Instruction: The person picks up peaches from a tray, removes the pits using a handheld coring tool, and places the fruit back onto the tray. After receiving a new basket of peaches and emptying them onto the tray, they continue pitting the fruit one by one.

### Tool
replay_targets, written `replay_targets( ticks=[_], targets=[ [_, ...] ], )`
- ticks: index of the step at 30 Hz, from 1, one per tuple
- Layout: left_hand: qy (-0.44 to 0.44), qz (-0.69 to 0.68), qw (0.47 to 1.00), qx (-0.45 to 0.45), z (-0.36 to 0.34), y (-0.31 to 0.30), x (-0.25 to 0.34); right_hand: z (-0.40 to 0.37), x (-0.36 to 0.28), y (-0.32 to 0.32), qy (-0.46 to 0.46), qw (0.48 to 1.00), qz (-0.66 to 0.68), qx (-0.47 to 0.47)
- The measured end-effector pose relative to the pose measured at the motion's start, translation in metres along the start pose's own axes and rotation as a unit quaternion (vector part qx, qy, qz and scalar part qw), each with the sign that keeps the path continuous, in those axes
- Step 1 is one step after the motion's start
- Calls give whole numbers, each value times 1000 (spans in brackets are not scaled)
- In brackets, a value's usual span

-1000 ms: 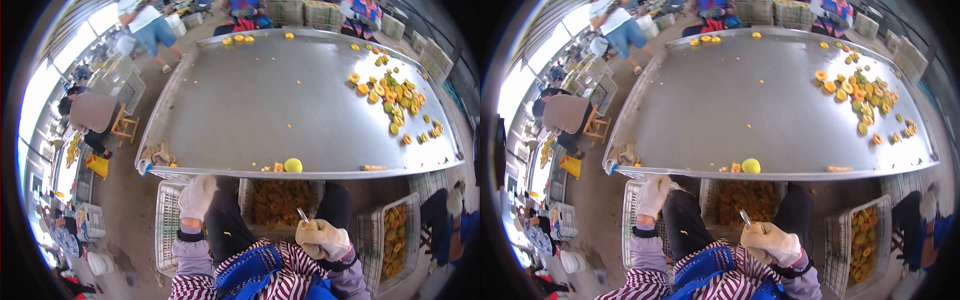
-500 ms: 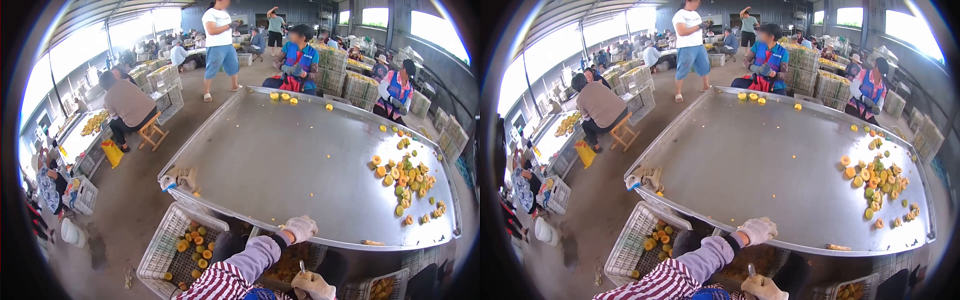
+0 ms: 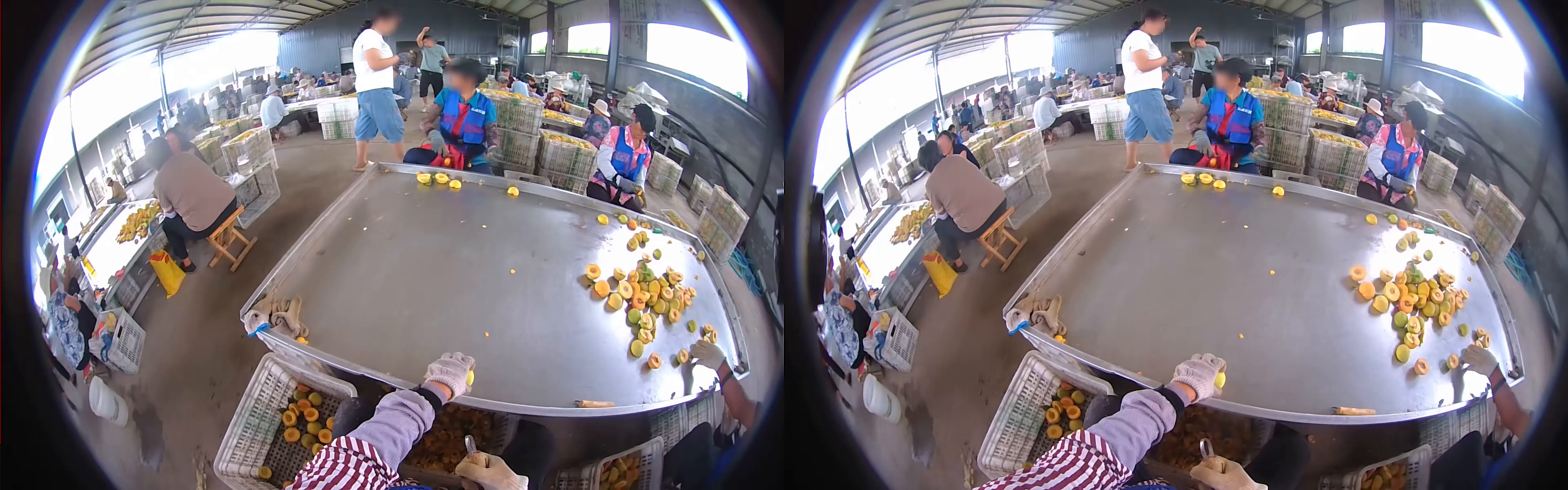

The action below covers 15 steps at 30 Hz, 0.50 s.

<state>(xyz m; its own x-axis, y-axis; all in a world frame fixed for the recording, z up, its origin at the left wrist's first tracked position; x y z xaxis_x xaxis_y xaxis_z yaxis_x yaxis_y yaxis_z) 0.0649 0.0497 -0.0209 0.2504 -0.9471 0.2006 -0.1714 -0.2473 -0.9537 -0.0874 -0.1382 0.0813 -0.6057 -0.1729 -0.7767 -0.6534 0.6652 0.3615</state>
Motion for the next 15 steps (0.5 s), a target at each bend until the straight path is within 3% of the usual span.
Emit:
replay_targets(
  ticks=[3, 6, 7, 9, 10, 11, 12, 13, 15],
  targets=[
    [-2, 5, 1000, -2, -4, -5, -2, -4, -1, 3, -19, 1000, 0, 2],
    [-37, -115, 992, 41, -5, -7, -23, -5, 3, 0, -39, 999, -24, 4],
    [-41, -266, 962, 45, -6, -2, -30, -6, 3, -1, -47, 999, -20, 5],
    [-53, -544, 836, 47, -12, 9, -46, -6, 3, -1, -53, 998, -15, 5],
    [-13, -686, 727, -12, -38, -13, -27, -5, 2, -1, -57, 998, -13, 15],
    [-18, -686, 727, -15, -48, -19, -26, -2, 3, -2, -58, 998, -10, 25],
    [25, -775, 631, -27, -56, -23, -19, 4, 5, -2, -64, 998, 9, 19],
    [62, -850, 522, -42, -69, -27, -11, 10, 22, -15, 6, 999, -11, 50],
    [98, -887, 449, -49, -98, -53, 7, 9, 8, -11, -25, 996, -50, 64]
  ],
)
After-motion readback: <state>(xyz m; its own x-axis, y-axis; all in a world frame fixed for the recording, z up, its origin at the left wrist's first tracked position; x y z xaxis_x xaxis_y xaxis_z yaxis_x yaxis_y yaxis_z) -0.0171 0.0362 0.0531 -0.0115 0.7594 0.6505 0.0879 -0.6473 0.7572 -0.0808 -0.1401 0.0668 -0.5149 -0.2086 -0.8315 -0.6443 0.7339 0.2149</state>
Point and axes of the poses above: each hand's wrist, its own z-axis towards the middle knuckle, its own y-axis out of the palm, x = y × z, the point moved 9 cm from there along z, towards the middle knuckle, and after that the axes turned 7 degrees about z, right-handed, at the moved point
